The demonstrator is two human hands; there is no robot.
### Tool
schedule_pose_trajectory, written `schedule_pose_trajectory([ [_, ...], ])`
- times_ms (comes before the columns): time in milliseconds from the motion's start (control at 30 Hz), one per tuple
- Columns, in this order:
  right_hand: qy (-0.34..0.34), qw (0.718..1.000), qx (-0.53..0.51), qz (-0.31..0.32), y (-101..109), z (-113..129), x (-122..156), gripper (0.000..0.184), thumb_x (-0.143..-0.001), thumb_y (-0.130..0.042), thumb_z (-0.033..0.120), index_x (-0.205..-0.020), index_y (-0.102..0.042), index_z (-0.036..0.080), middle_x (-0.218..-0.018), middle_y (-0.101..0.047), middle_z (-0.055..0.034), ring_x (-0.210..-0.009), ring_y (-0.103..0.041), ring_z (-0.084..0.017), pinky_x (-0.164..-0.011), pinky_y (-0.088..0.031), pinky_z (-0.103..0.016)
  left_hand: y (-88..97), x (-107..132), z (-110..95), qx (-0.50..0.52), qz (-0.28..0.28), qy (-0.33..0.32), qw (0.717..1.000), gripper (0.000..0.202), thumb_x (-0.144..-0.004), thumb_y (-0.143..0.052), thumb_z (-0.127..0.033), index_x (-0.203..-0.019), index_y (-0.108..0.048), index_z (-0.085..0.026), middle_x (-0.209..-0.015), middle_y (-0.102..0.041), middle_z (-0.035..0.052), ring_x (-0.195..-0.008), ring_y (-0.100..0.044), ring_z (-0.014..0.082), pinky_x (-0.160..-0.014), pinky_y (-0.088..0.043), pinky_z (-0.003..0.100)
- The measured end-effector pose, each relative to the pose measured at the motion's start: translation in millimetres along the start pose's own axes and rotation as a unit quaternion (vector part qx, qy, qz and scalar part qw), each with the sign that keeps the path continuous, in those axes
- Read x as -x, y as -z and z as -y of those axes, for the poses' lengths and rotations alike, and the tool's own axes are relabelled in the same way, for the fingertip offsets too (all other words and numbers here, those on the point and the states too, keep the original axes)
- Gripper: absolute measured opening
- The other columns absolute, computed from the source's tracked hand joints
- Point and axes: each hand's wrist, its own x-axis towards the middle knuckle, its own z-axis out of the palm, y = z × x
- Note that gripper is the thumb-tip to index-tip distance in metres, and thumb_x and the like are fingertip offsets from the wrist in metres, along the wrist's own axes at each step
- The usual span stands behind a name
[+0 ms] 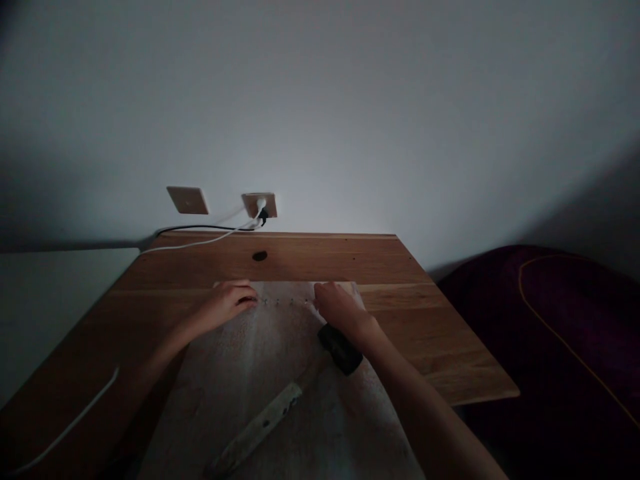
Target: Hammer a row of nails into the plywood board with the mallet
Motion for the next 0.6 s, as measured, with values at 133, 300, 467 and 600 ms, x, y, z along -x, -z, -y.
schedule_pose_trajectory([
  [133,0.019,1.0,0.005,-0.001,6.7,5.4,1.6,0.03,-0.095,-0.048,-0.001,-0.097,-0.075,0.012,-0.101,-0.08,-0.017,-0.093,-0.077,-0.025,-0.074,-0.049,-0.029,2.6,-1.7,-10.5,0.014,-0.035,0.019,0.999,0.021,-0.099,-0.067,-0.032,-0.083,-0.073,-0.019,-0.083,-0.066,0.0016,-0.075,-0.064,0.0154,-0.071,-0.047,0.026],
  [300,0.039,0.999,-0.037,0.002,21.3,7.0,10.0,0.025,-0.097,-0.055,0.006,-0.091,-0.076,0.018,-0.097,-0.081,-0.0084,-0.089,-0.076,-0.019,-0.073,-0.047,-0.024,-3.2,4.8,-24.3,0.064,0.051,-0.007,0.997,0.017,-0.095,-0.072,-0.032,-0.083,-0.07,-0.019,-0.084,-0.067,-0.0001,-0.074,-0.066,0.0152,-0.069,-0.046,0.026],
  [467,0.064,0.991,-0.12,0.02,24.4,6.6,12.5,0.013,-0.098,-0.069,0.023,-0.109,-0.072,0.017,-0.092,-0.08,-0.0052,-0.085,-0.075,-0.018,-0.074,-0.051,-0.024,-15.6,3.5,-25.2,0.022,-0.015,0.019,0.999,0.012,-0.095,-0.071,-0.026,-0.105,-0.068,-0.02,-0.108,-0.067,0.0045,-0.093,-0.069,0.0203,-0.083,-0.053,0.032],
  [600,0.029,0.999,-0.007,-0.013,15.0,16.4,2.2,0.02,-0.104,-0.063,0.032,-0.108,-0.073,0.016,-0.104,-0.08,-0.0136,-0.099,-0.076,-0.026,-0.082,-0.053,-0.031,-19.4,-6.2,-24.7,0.008,0.011,0.007,1.0,0.017,-0.096,-0.059,-0.007,-0.102,-0.069,-0.021,-0.101,-0.07,0.0039,-0.096,-0.07,0.021,-0.086,-0.053,0.032],
])
